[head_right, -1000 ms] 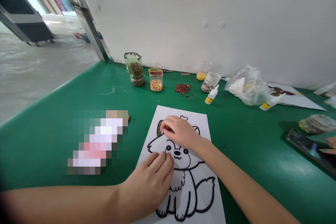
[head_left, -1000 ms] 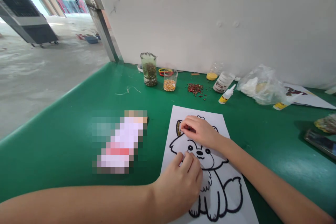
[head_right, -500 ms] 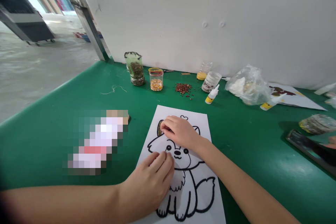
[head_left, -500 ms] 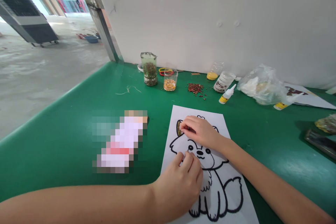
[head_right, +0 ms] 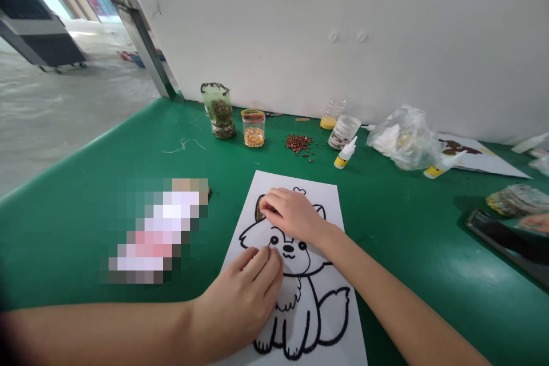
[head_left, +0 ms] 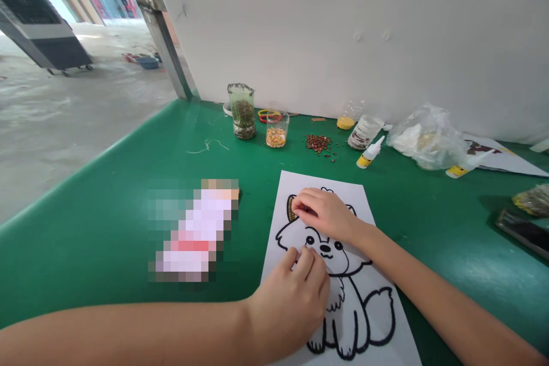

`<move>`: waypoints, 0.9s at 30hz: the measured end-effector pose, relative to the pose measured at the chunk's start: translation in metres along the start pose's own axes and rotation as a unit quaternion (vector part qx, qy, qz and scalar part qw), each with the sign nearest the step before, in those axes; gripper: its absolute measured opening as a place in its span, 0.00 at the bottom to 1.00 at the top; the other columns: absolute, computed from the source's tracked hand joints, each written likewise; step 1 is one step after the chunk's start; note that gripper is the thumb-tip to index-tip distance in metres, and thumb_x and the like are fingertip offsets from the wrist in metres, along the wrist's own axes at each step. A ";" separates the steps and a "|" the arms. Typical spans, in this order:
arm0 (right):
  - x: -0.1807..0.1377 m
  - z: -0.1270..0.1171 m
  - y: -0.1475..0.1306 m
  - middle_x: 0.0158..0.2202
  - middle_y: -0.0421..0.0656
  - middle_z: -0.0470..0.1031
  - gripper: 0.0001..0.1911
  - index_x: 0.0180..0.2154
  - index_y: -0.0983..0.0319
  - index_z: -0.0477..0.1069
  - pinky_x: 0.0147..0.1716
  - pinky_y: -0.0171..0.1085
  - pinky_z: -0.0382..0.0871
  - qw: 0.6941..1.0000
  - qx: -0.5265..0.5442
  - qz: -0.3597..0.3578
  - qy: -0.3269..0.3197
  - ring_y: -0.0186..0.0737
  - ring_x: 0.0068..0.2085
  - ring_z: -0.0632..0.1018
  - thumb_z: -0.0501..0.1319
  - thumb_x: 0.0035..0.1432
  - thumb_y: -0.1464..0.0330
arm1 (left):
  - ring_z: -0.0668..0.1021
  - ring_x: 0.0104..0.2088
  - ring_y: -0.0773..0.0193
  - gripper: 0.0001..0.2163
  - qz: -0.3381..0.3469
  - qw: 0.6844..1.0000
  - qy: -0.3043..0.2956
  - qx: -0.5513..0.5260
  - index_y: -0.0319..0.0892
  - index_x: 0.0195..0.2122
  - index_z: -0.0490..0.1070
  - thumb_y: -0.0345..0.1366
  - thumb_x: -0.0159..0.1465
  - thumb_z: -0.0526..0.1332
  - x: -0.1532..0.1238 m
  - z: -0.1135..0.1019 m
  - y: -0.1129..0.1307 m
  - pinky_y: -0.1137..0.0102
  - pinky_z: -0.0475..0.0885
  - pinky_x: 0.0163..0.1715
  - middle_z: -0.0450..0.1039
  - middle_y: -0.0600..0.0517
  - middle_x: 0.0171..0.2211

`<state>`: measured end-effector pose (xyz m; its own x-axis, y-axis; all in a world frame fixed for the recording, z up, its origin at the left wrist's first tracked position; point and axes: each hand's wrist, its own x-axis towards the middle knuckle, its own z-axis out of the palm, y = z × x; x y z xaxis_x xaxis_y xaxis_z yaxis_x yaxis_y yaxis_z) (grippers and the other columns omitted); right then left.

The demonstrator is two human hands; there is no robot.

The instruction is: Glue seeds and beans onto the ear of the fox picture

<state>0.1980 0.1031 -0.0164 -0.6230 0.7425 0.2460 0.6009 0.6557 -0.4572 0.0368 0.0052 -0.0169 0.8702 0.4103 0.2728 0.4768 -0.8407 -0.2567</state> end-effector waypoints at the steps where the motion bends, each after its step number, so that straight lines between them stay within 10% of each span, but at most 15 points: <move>1: 0.000 0.000 0.000 0.30 0.40 0.69 0.06 0.31 0.60 0.66 0.34 0.33 0.60 1.000 -0.001 0.000 -0.001 0.35 0.34 0.69 0.54 0.60 0.73 | 0.72 0.42 0.52 0.14 -0.001 1.000 0.001 0.000 0.32 0.43 0.69 0.31 0.63 0.48 0.000 0.000 0.000 0.62 0.67 0.40 0.70 0.40 0.43; 27: 0.000 -0.001 -0.002 0.31 0.40 0.70 0.06 0.31 0.60 0.67 0.33 0.34 0.61 1.000 0.020 0.014 -0.003 0.34 0.33 0.69 0.54 0.60 0.72 | 0.73 0.42 0.53 0.14 0.001 1.000 0.001 0.002 0.33 0.43 0.70 0.32 0.63 0.48 0.001 -0.001 -0.001 0.62 0.67 0.39 0.71 0.40 0.43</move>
<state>0.1973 0.1017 -0.0144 -0.6096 0.7596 0.2266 0.5978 0.6282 -0.4980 0.0370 0.0059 -0.0150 0.8714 0.4075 0.2733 0.4750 -0.8402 -0.2615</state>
